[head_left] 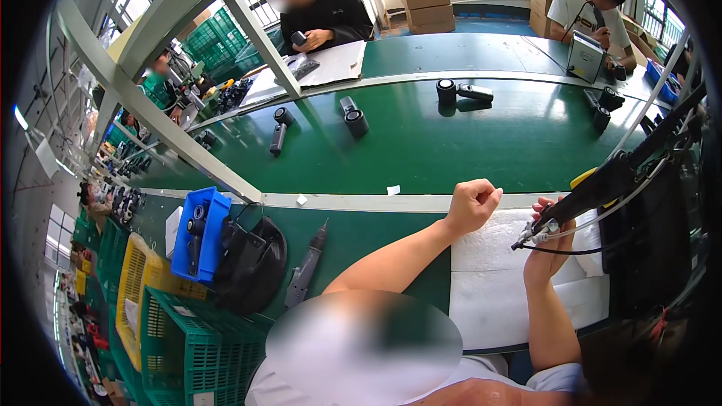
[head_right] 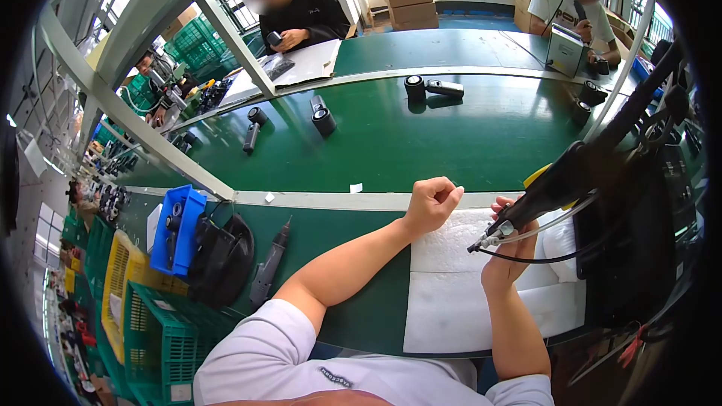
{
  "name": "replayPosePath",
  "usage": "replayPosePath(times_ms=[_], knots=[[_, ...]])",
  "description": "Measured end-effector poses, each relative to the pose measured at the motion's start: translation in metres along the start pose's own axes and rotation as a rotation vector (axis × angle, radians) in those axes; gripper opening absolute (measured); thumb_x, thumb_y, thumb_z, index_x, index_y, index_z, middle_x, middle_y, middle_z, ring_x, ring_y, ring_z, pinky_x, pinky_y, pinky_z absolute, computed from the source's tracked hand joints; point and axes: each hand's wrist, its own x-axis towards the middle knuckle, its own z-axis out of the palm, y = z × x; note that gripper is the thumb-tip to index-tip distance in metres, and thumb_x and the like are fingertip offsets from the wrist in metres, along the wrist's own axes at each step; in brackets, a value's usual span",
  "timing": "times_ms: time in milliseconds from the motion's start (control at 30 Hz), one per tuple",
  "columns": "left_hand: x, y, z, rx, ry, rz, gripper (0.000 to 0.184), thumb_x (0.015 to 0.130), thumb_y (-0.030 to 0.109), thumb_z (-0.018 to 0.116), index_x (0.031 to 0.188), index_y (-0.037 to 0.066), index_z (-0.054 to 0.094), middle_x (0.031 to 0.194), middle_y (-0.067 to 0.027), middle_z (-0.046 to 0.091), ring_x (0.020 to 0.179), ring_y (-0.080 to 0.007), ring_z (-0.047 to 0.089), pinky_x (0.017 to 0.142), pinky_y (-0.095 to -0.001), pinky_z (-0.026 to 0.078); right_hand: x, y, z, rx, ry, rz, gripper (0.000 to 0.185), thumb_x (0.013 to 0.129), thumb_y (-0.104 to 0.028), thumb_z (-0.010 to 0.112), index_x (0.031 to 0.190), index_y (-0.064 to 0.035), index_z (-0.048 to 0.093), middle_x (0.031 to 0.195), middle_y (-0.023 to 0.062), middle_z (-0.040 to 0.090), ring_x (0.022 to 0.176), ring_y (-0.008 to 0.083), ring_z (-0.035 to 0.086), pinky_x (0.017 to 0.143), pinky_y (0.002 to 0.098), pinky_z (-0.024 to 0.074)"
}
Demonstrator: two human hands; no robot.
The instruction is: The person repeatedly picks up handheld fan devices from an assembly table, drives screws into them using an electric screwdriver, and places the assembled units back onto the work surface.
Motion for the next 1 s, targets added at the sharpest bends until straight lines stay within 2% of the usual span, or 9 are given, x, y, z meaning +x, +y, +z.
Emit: replayPosePath(times_ms=[267,367,467,533,600,700,800,1000], knots=[[0.0,0.001,-0.002,-0.037,0.05,0.024,0.027,0.089,0.011,0.066,0.065,0.001,0.058,0.05,0.004,0.044,0.047,-0.003,0.035,0.043,-0.0245,0.027,0.001,-0.001,0.0,-0.014,-0.005,-0.02,0.046,0.1,-0.028,0.044,0.135,0.0013,0.04,0.121,0.0171,0.058,0.105,0.0188,0.059,0.092,0.0296,0.0457],[0.005,0.016,-0.002,-0.215,0.15,-0.033,0.026,0.09,0.01,0.064,0.066,0.002,0.058,0.056,0.0034,0.049,0.051,-0.0017,0.036,0.044,-0.0231,0.027,0.002,-0.002,0.0,-0.01,0.009,0.004,0.045,0.1,-0.029,0.044,0.134,0.0016,0.041,0.121,0.0175,0.058,0.106,0.0195,0.058,0.093,0.0306,0.0452],[0.016,0.078,-0.005,-0.603,0.181,-0.032,0.024,0.092,0.008,0.061,0.07,0.002,0.056,0.062,0.0013,0.051,0.053,-0.0021,0.036,0.046,-0.0225,0.027,0.001,-0.002,0.0,0.0,0.029,0.026,0.045,0.1,-0.029,0.044,0.133,0.0019,0.04,0.122,0.0178,0.057,0.106,0.0199,0.058,0.093,0.031,0.045],[0.014,0.13,-0.022,-0.931,0.015,-0.124,0.022,0.093,0.007,0.059,0.072,0.002,0.054,0.064,-0.0009,0.05,0.053,-0.0037,0.034,0.048,-0.0225,0.028,0.001,0.002,-0.001,0.013,0.04,0.025,0.046,0.1,-0.029,0.045,0.134,0.0022,0.04,0.121,0.0181,0.057,0.105,0.0208,0.058,0.093,0.0314,0.0452],[0.012,0.186,-0.037,-1.257,-0.075,-0.173,0.025,0.091,0.011,0.063,0.069,0.003,0.055,0.063,0.0004,0.055,0.053,-0.0013,0.041,0.047,-0.0204,0.029,-0.002,0.008,-0.005,0.071,0.049,0.036,0.048,0.099,-0.025,0.05,0.138,0.0009,0.039,0.122,0.018,0.057,0.109,0.0208,0.057,0.094,0.029,0.0472],[0.007,0.222,-0.046,-1.499,-0.317,-0.023,0.026,0.09,0.012,0.063,0.067,0.0,0.056,0.06,-0.0011,0.057,0.05,-0.0032,0.046,0.045,-0.0203,0.033,-0.006,0.011,0.0,0.093,0.096,0.088,0.046,0.098,-0.025,0.054,0.135,0.0007,0.043,0.118,0.0177,0.059,0.105,0.0206,0.059,0.091,0.0276,0.0489],[0.005,0.223,-0.043,-1.69,-0.477,-0.002,0.024,0.089,0.011,0.062,0.069,0.0,0.058,0.061,-0.0016,0.058,0.05,-0.0037,0.048,0.045,-0.0204,0.034,-0.003,0.014,-0.001,0.071,0.08,0.103,0.047,0.097,-0.026,0.054,0.134,0.0007,0.044,0.118,0.0179,0.059,0.105,0.0208,0.059,0.09,0.0278,0.0489],[-0.005,0.212,-0.041,-1.873,-0.577,-0.139,0.021,0.088,0.009,0.061,0.071,-0.002,0.06,0.061,-0.0024,0.06,0.05,-0.0048,0.051,0.045,-0.0205,0.036,0.001,0.018,-0.005,0.069,0.07,0.115,0.047,0.097,-0.027,0.055,0.134,0.0006,0.044,0.117,0.0183,0.059,0.105,0.0212,0.059,0.09,0.0281,0.0488]])
